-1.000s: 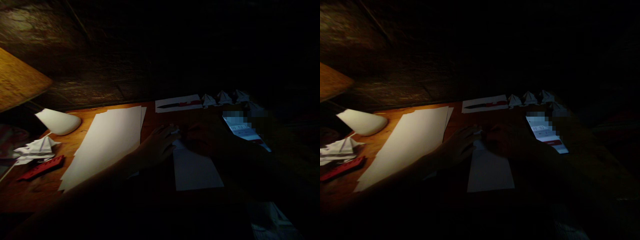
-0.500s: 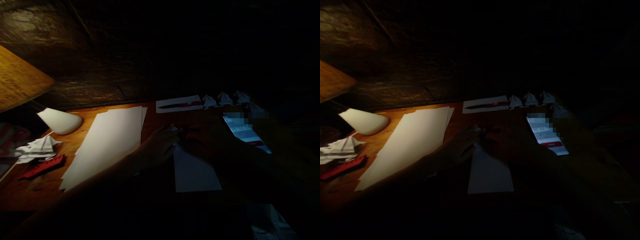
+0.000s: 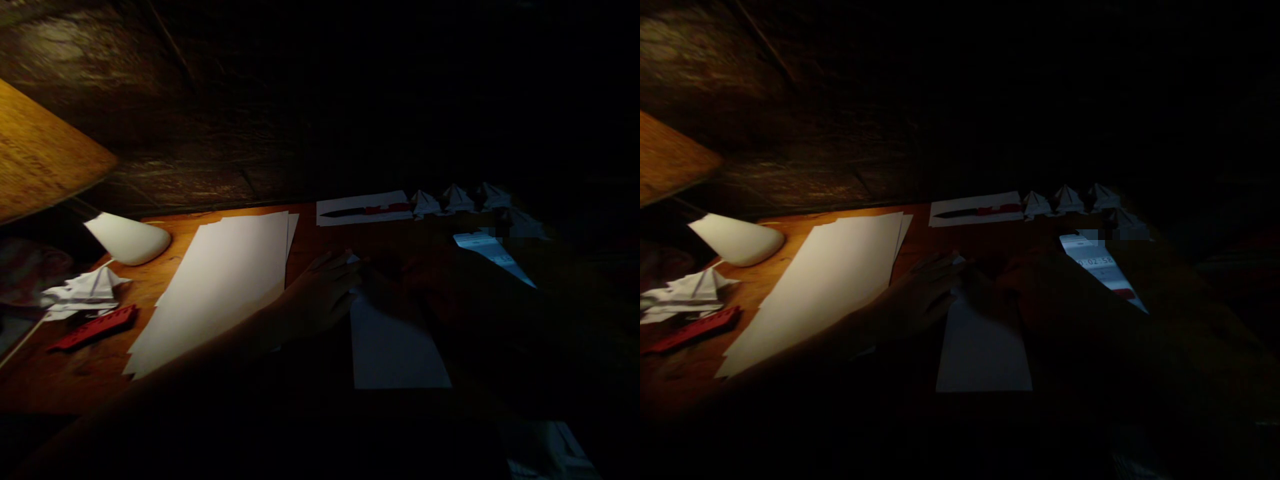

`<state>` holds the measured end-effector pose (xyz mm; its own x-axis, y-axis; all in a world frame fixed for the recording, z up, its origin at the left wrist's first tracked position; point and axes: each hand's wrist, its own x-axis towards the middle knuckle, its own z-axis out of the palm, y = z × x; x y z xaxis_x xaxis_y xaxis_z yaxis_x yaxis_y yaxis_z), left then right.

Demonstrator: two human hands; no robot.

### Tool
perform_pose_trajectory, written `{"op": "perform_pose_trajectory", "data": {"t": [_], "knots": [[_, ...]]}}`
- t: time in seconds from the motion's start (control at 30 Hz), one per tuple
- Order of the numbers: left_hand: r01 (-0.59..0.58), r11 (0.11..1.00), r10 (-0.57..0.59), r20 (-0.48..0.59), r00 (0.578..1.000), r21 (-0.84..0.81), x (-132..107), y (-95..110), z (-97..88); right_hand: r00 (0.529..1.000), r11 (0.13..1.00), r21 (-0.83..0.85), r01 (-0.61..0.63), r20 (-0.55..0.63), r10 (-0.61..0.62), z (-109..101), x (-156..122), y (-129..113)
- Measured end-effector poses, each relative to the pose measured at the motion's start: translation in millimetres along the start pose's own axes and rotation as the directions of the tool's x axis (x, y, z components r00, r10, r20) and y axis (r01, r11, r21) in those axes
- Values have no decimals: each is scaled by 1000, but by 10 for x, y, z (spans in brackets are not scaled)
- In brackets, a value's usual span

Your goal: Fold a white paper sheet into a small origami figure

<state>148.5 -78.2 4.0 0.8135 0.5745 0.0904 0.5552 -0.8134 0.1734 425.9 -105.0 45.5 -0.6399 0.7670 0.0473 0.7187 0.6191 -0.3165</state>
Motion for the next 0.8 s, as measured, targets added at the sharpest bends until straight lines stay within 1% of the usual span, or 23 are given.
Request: {"op": "perform_pose_trajectory", "data": {"t": [0.17,0.37,0.47,0.57,0.67,0.7,0.8], "knots": [[3,1000,-3,5,1000,10,2,-6,1,999,996,-79,-34,15,36,-51,-16,-58],[-2,1000,2,5,1000,-1,3,-5,-8,1000,993,-115,-6,29,9,-37,-39,-3],[-5,1000,5,6,1000,6,0,-3,-12,1000,991,-136,1,-8,-2,-8,-40,18],[-9,1000,9,-3,1000,0,-1,-10,-6,996,985,-171,11,-81,-25,24,-26,23],[-29,1000,29,-22,999,-2,-3,-28,17,987,989,-147,23,-155,-46,53,-6,14],[-36,999,36,-30,999,3,-5,-34,28,987,991,-129,32,-154,-52,61,2,6],[-49,999,50,-46,998,23,-11,-45,56,993,995,-78,58,-98,-66,82,23,-25]]}}
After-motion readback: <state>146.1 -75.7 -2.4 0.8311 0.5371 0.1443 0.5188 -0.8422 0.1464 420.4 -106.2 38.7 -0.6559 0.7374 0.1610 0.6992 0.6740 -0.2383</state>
